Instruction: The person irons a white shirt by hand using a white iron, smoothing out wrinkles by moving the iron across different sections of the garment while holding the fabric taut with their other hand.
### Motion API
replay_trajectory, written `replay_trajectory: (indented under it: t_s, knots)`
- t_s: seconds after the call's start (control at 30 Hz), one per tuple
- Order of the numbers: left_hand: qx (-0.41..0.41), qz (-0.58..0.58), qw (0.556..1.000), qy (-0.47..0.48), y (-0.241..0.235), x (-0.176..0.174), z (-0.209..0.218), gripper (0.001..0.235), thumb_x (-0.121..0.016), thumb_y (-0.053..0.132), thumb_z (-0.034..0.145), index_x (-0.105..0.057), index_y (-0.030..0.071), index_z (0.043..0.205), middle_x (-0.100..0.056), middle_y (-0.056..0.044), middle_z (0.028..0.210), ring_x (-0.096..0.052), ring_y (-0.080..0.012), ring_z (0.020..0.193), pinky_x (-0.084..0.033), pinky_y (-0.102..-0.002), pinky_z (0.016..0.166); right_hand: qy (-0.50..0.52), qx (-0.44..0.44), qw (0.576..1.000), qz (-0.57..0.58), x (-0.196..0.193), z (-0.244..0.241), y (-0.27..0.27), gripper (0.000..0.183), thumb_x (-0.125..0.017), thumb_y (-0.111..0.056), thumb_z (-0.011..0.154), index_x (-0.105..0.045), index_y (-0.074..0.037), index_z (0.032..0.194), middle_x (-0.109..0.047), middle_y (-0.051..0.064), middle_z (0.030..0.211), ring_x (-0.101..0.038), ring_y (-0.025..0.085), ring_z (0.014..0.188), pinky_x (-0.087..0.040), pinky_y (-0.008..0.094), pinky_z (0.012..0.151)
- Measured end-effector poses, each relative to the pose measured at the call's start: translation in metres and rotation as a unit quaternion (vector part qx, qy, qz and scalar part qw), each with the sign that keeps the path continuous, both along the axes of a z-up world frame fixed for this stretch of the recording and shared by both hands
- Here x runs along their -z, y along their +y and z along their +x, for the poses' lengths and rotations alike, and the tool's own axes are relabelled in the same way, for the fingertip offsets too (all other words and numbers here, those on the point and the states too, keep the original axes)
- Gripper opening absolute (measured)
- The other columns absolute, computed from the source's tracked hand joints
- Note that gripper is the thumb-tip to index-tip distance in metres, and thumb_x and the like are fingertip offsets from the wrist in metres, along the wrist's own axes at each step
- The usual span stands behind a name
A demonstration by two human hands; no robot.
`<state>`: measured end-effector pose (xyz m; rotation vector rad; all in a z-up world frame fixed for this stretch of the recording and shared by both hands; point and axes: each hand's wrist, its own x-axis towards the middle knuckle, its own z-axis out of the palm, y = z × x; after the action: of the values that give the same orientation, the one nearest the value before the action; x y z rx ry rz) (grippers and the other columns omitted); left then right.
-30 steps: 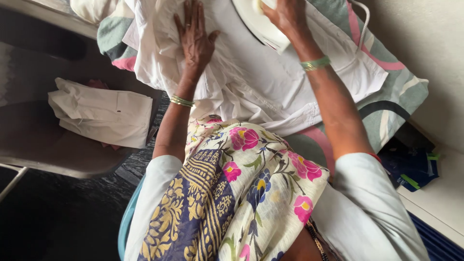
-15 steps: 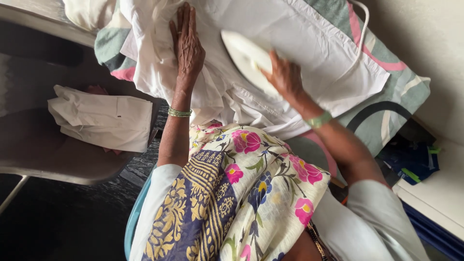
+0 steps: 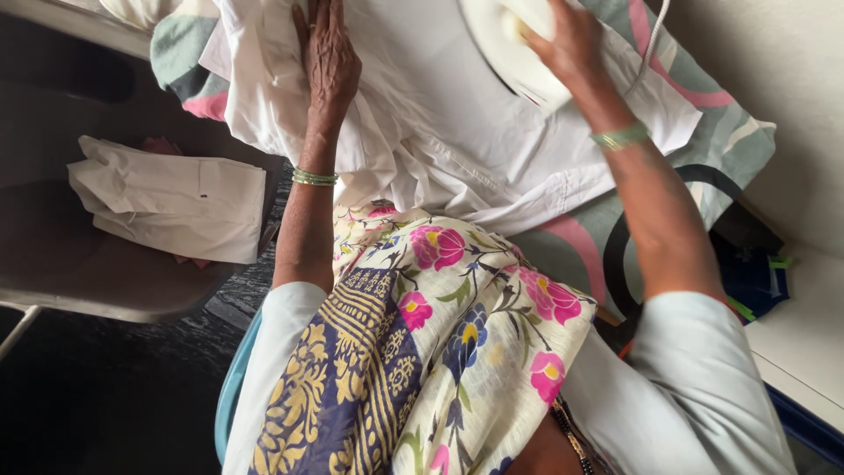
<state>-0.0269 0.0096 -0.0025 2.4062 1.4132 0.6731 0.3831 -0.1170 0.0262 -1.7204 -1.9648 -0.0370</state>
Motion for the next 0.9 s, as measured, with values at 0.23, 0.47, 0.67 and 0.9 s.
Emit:
replay_trajectory:
  t_s: [0.23,0.47,0.67,0.9]
  knots:
    - [-0.003,-0.028,1.000,0.005,-0.014,0.002,0.048,0.084,-0.072,0.024,0.097,-0.024,0.000,0.162,-0.022,-0.018,0.168,-0.016,-0.0365,0.155,-0.004,-0.062,0.126,-0.055,0.067,0.981,-0.174,-0.039,0.037,-0.112,0.045,-0.086,-0.034,0.093,-0.063,-0.001,0.115,-0.073,0.021,0.087,-0.073,0.040,0.077,-0.059,0.049,0.070]
    - [0.039,-0.051,0.998,0.027,-0.006,-0.021,0.056,0.093,-0.077,0.038,0.094,-0.025,0.003,0.163,-0.021,-0.013,0.171,-0.011,-0.0306,0.159,-0.004,-0.060,0.129,-0.059,0.030,0.988,-0.136,-0.040,0.012,-0.051,0.044,-0.087,-0.029,0.090,-0.062,-0.003,0.115,-0.073,0.020,0.086,-0.073,0.039,0.076,-0.059,0.048,0.070]
    - [0.039,0.045,0.998,0.015,0.031,-0.011,0.026,0.078,-0.072,0.019,0.095,-0.033,0.000,0.159,-0.028,-0.021,0.167,-0.028,-0.0349,0.155,-0.020,-0.057,0.127,-0.068,-0.038,0.994,-0.082,-0.049,-0.031,0.050,0.044,-0.088,-0.032,0.092,-0.061,-0.005,0.113,-0.070,0.017,0.079,-0.071,0.038,0.073,-0.058,0.048,0.069]
    - [-0.033,0.103,0.989,-0.104,0.137,0.024,-0.024,0.057,-0.068,0.011,0.098,-0.044,0.003,0.149,-0.043,-0.021,0.150,-0.046,-0.0356,0.134,-0.037,-0.051,0.111,-0.093,-0.057,0.994,-0.024,-0.059,-0.070,0.093,0.049,-0.091,-0.034,0.089,-0.060,-0.004,0.112,-0.069,0.016,0.072,-0.070,0.038,0.066,-0.058,0.047,0.061]
